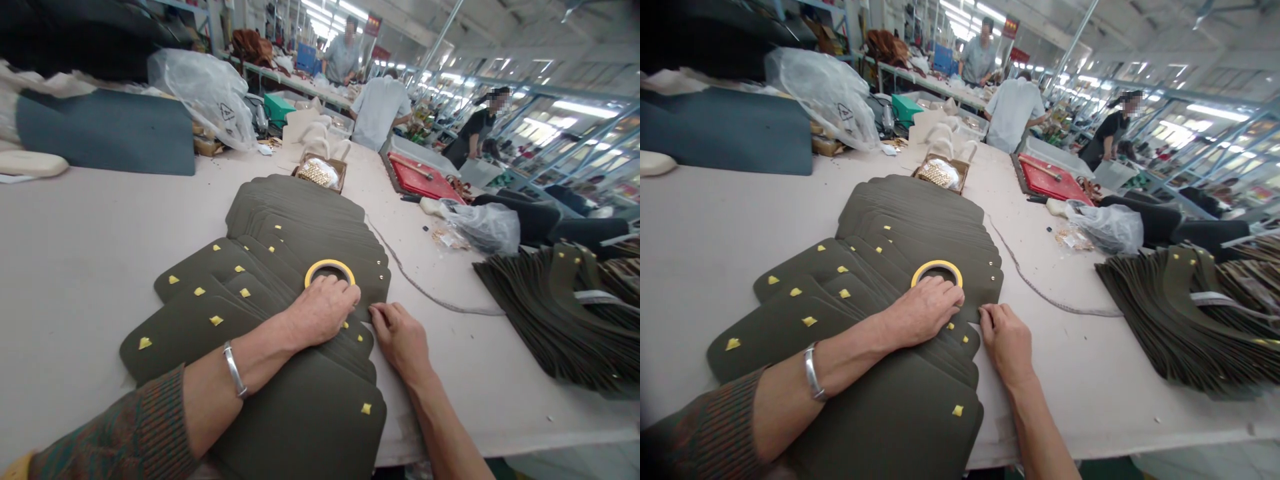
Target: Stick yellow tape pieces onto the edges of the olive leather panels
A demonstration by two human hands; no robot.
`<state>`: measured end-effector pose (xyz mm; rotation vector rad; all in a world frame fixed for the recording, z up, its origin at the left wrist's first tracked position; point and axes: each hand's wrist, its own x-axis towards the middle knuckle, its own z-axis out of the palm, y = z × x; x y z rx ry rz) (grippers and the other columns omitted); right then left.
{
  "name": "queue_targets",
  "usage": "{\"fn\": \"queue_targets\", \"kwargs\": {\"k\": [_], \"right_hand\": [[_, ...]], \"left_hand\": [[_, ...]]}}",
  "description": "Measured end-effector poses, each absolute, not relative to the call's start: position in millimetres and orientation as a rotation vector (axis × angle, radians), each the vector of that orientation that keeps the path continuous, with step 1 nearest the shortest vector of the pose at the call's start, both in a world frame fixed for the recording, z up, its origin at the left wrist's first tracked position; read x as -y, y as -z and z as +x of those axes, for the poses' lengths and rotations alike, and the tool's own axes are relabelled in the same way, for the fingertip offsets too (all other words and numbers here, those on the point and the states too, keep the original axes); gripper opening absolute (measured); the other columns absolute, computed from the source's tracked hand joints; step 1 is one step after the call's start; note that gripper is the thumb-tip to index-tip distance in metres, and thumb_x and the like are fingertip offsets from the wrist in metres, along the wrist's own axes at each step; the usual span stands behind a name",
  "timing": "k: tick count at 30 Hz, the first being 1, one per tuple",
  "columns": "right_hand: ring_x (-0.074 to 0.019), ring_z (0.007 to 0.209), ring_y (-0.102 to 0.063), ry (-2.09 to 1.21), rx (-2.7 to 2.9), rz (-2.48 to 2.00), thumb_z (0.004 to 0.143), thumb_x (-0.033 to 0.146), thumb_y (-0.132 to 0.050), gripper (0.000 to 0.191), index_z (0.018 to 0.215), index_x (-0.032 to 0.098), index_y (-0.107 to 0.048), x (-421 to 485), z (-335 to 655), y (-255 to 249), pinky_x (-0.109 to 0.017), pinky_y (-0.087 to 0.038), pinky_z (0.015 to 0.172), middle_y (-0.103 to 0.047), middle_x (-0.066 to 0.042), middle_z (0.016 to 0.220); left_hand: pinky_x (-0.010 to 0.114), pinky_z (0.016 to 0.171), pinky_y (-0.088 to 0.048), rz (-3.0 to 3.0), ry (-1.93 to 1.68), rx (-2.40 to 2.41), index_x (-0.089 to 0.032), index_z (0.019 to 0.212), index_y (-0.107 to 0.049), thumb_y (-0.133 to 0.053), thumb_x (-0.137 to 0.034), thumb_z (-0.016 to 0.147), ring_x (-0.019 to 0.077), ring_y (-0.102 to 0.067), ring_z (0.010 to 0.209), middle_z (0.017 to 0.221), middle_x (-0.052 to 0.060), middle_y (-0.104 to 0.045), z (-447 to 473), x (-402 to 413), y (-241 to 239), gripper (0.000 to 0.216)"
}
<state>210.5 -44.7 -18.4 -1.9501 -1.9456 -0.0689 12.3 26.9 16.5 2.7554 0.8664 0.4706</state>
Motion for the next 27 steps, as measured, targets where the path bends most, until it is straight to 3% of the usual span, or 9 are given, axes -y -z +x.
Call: {"fn": "queue_targets", "kwargs": {"k": [8,13,18,21,23,27], "right_hand": [[-0.0184,0.067,-0.065,-0.299,1.602,-2.071,0.084,0.034,-0.054,0.023,0.076,0.021,-0.072,46,202,5,-0.028,-0.045,0.063,-0.073,-0.003,0.073],[-0.0152,0.058,-0.062,-0.623,1.674,-1.944,0.084,0.029,-0.054,0.027,0.066,0.019,-0.071,54,199,-8,-0.022,-0.041,0.051,-0.069,0.000,0.062],[-0.0182,0.078,-0.067,-0.480,1.511,-1.670,0.086,0.028,-0.055,0.020,0.091,0.019,-0.072,61,194,-15,-0.028,-0.051,0.070,-0.074,-0.004,0.087],[-0.0180,0.082,-0.066,-0.393,1.551,-1.550,0.087,0.026,-0.056,0.019,0.100,0.021,-0.069,62,188,-15,-0.029,-0.052,0.073,-0.072,-0.005,0.094],[-0.0174,0.084,-0.065,-0.320,1.634,-1.493,0.087,0.023,-0.056,0.020,0.104,0.021,-0.066,61,185,-17,-0.029,-0.052,0.073,-0.071,-0.005,0.096],[-0.0168,0.085,-0.064,-0.154,1.810,-1.422,0.088,0.016,-0.053,0.019,0.104,0.021,-0.063,57,181,-20,-0.030,-0.052,0.077,-0.069,-0.006,0.094]], "left_hand": [[0.031,0.075,-0.043,2.715,-0.650,-0.758,-0.018,0.090,-0.054,-0.037,-0.015,0.094,0.0185,-0.052,0.080,0.085,0.004,-0.059,10,-27,-17,0.018],[0.024,0.070,-0.049,2.546,-0.850,-0.630,-0.020,0.100,-0.057,-0.037,-0.015,0.094,0.0140,-0.059,0.075,0.080,0.001,-0.061,12,-28,-12,0.022],[0.026,0.088,-0.051,2.431,-0.985,-0.475,-0.021,0.116,-0.053,-0.042,-0.017,0.095,0.0137,-0.064,0.098,0.105,0.003,-0.068,10,-24,-14,0.025],[0.029,0.098,-0.048,2.436,-0.881,-0.518,-0.023,0.134,-0.039,-0.045,-0.018,0.094,0.0139,-0.059,0.114,0.125,0.005,-0.062,9,-23,-15,0.041],[0.031,0.097,-0.050,2.459,-0.816,-0.577,-0.021,0.138,-0.033,-0.047,-0.020,0.093,0.0161,-0.060,0.114,0.127,0.007,-0.060,10,-22,-14,0.047],[0.030,0.086,-0.054,2.484,-0.779,-0.614,-0.018,0.131,-0.036,-0.049,-0.021,0.093,0.0186,-0.066,0.102,0.114,0.010,-0.066,11,-22,-11,0.041]]}}
